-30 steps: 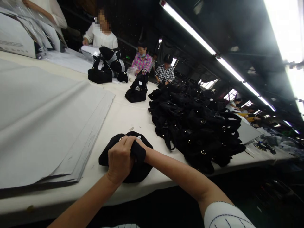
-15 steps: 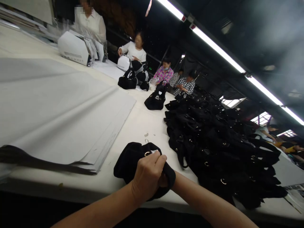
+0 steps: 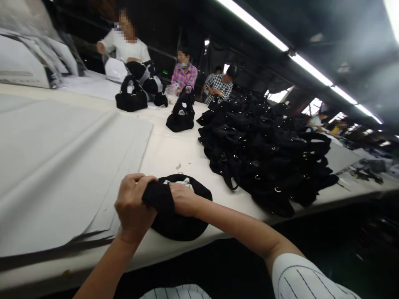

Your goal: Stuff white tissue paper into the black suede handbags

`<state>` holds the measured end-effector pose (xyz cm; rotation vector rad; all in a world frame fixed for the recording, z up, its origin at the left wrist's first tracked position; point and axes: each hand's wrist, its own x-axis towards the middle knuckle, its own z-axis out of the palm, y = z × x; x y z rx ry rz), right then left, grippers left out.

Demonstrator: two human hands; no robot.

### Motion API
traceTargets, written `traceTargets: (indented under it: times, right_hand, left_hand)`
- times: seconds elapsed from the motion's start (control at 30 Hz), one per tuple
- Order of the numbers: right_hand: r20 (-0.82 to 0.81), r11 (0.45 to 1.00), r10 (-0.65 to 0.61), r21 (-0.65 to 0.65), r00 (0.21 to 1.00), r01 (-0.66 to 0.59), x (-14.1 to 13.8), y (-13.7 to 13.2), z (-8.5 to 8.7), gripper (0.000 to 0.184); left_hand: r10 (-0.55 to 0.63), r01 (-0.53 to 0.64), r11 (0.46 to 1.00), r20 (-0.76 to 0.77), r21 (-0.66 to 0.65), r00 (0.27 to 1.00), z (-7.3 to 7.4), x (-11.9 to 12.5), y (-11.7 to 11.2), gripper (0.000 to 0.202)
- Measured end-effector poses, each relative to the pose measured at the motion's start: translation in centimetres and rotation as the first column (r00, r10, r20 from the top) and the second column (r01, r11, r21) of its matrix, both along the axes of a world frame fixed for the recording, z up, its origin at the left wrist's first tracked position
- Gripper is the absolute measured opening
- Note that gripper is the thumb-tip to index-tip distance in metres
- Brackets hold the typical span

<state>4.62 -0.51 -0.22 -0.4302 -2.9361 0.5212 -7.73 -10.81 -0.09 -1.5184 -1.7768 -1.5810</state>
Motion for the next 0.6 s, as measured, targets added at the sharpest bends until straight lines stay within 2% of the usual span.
traceTargets:
  times: [0.03,0.07,0.13,0.2,0.23,0.3,0.33,0.47,0.53,0.6]
  right_hand:
    - [-0.034,0.998,0.048,0.050,0.998,-0.046,1.1,-0.2,0.5,0.015]
    - [-0.095,0.993,0.048,0.112,0.994,-0.037,2.3,-0.5,0.9,0.018]
    - [-0.268,0.972,-0.100,0.179,0.958,0.152,4.4,-1.1,1.6,0.027]
    - [-0.380,0.929,-0.296,0.100,0.876,0.357,5.9,-1.7,1.8,0.033]
    - [-0.389,0.919,-0.342,0.053,0.855,0.392,6.4,-1.9,1.8,0.041]
    - [-0.383,0.924,-0.358,-0.011,0.852,0.383,6.8,-2.2,1.6,0.055]
    - [-0.380,0.928,-0.353,-0.024,0.855,0.373,6.8,-2.4,1.4,0.059]
    - [-0.396,0.934,-0.352,-0.092,0.848,0.345,6.5,-2.5,0.9,0.058]
    - [-0.405,0.945,-0.326,-0.137,0.854,0.296,6.5,-2.3,0.7,0.048]
    - [-0.381,0.964,-0.260,-0.154,0.887,0.217,6.4,-1.9,0.8,0.035]
  left_hand:
    - [-0.010,0.010,1.000,0.011,-0.007,1.000,-0.1,-0.5,0.1,0.011]
    - [-0.039,0.040,0.999,0.043,-0.025,0.998,-0.2,-0.9,0.1,0.009]
    - [-0.146,0.160,0.984,0.160,-0.078,0.976,-0.2,-1.4,0.3,0.010]
    - [-0.252,0.307,0.941,0.306,-0.146,0.918,-0.1,-1.7,0.6,0.017]
    - [-0.294,0.382,0.905,0.370,-0.190,0.881,0.1,-1.7,0.8,0.021]
    - [-0.341,0.491,0.825,0.449,-0.278,0.826,0.4,-1.8,1.2,0.029]
    - [-0.345,0.513,0.795,0.455,-0.323,0.821,0.5,-1.9,1.3,0.032]
    - [-0.413,0.533,0.722,0.344,-0.441,0.843,-0.5,-3.0,1.5,0.045]
    - [-0.420,0.511,0.738,0.292,-0.441,0.859,-1.6,-3.5,1.3,0.047]
    - [-0.379,0.444,0.802,0.233,-0.400,0.895,-2.8,-3.8,1.1,0.042]
